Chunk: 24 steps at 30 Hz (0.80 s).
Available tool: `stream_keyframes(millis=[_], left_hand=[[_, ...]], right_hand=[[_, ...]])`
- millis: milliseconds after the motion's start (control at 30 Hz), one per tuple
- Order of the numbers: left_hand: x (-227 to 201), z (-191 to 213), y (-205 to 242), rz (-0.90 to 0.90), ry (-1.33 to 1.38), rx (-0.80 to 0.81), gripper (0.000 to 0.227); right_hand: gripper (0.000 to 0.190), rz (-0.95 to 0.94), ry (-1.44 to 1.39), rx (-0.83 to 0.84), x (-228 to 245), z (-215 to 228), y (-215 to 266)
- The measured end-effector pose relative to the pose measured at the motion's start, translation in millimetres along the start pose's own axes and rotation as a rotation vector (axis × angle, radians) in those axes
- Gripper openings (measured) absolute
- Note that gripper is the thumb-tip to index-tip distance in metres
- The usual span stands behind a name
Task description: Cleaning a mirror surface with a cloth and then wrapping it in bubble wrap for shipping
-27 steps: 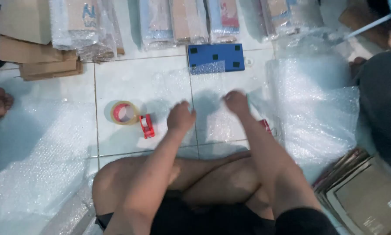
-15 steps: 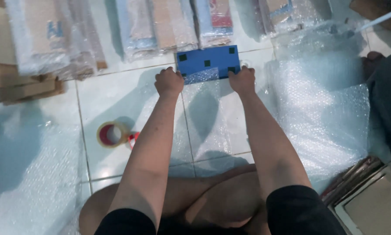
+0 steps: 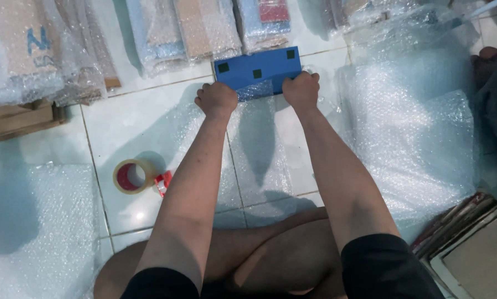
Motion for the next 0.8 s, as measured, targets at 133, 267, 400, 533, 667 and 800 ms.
stream_keyframes(millis=[133,267,400,533,667,800], left_hand=[[1,2,-4,0.014,0.044,-0.008,0.038],[6,-4,-7,-0.007,0.069,-0.014,0.043],[-13,25,33,-0.113,0.139,-0.028,0.042],[-8,33,54,-0.164,0.225,-0.137,0.036],[5,82,127,-0.241,0.586,-0.22,0.037],[38,120,222,-0.212,1.514,-0.088,0.055]], right_hand=[[0.037,0.036,-0.002,-0.057,-3,9,-10],[0.017,0.164,-0.089,-0.14,-22,24,-25],[0.024,0.015,-0.285,0.024,-26,71,-13],[0.032,-0.008,-0.393,0.072,-8,128,36],[0.024,0.118,-0.41,0.047,14,181,100],[0.026,0.438,-0.253,-0.035,39,226,210]])
Point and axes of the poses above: each hand's wrist, its own y-axis away from the middle knuckle, its own z-axis out of the back of the hand, x = y × z, the point moved 4 cm from there along -y, towards the middle knuckle, and after that the axes turned 2 degrees about -z, right-handed, at the moved point
